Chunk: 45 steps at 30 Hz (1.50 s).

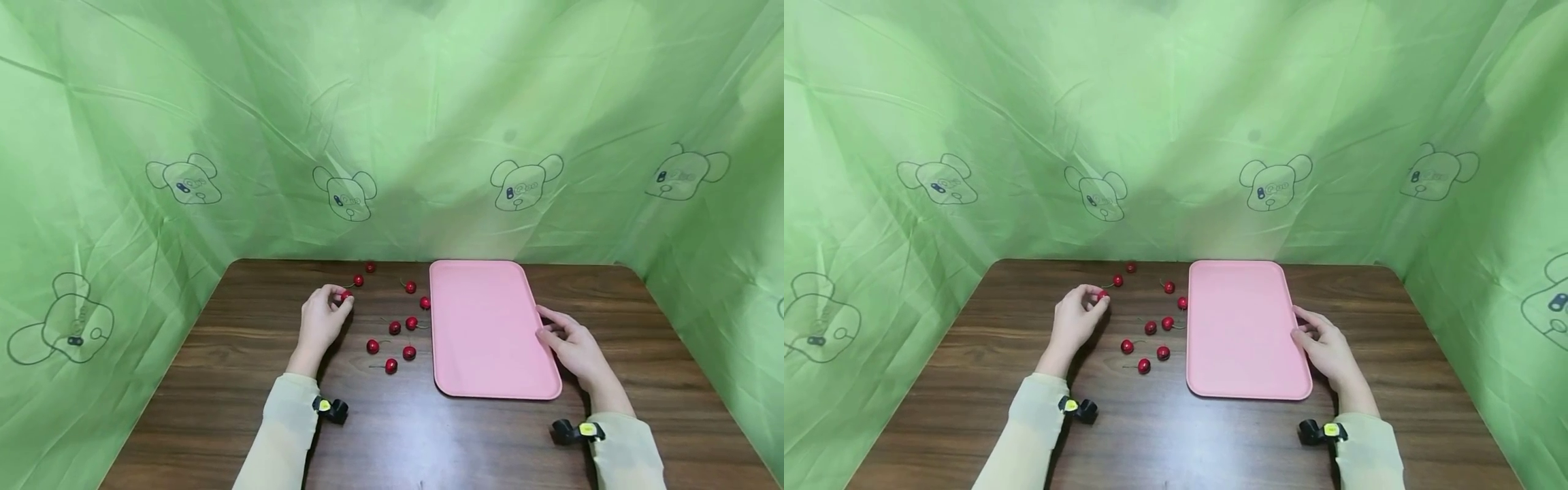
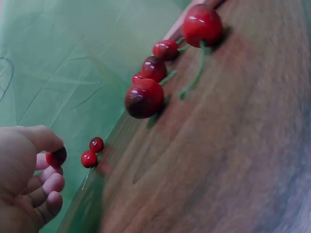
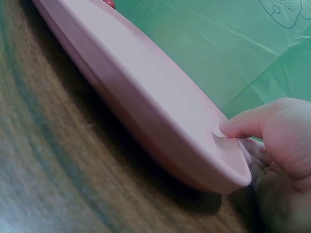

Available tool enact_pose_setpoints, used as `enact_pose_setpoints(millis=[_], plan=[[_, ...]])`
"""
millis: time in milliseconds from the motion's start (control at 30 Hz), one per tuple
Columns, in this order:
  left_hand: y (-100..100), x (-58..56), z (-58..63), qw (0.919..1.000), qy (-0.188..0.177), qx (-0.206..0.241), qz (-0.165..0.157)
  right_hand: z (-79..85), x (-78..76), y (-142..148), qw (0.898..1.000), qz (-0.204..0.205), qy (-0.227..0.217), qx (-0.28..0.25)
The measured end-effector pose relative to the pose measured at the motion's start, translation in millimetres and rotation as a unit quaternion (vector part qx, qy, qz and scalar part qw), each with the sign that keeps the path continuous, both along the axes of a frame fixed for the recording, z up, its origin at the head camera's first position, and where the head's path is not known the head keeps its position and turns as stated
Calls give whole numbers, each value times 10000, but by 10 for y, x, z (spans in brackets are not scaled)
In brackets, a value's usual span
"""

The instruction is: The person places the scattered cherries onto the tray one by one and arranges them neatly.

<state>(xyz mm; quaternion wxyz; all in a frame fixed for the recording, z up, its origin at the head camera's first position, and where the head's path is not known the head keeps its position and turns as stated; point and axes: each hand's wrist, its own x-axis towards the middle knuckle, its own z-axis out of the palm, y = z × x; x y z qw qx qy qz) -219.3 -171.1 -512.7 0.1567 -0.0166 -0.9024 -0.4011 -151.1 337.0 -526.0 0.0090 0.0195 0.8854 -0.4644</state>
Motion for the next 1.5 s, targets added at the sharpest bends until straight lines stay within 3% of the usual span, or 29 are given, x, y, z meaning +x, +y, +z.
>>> enact_pose_setpoints(millis=[233, 500, 633, 767, 1000, 1200, 1333, 1500], plan=[[103, -85, -11, 9990, 305, -31, -331, -32, 1, -5, 10000, -41, 32, 46], [243, -288, 33, 9867, 1037, -105, -1249, -13, 1, 2, 9999, -62, 69, 58], [316, -379, 109, 9830, 1020, -60, -1523, -37, -16, -20, 9997, -94, 187, 89], [440, -467, 190, 9834, 773, -90, -1639, -63, -33, -40, 9996, -122, 268, 52], [1016, -593, 394, 9754, 646, -286, -2089, -5, 14, -25, 9995, -194, 229, 80], [1635, -601, 547, 9654, 346, -382, -2556, 28, 28, -25, 9994, -208, 270, 56], [1997, -594, 525, 9617, 123, -702, -2646, 28, 33, -32, 9994, -195, 285, 51], [2394, -572, 388, 9579, -103, -715, -2778, 13, 23, -43, 9994, -223, 245, 81]])
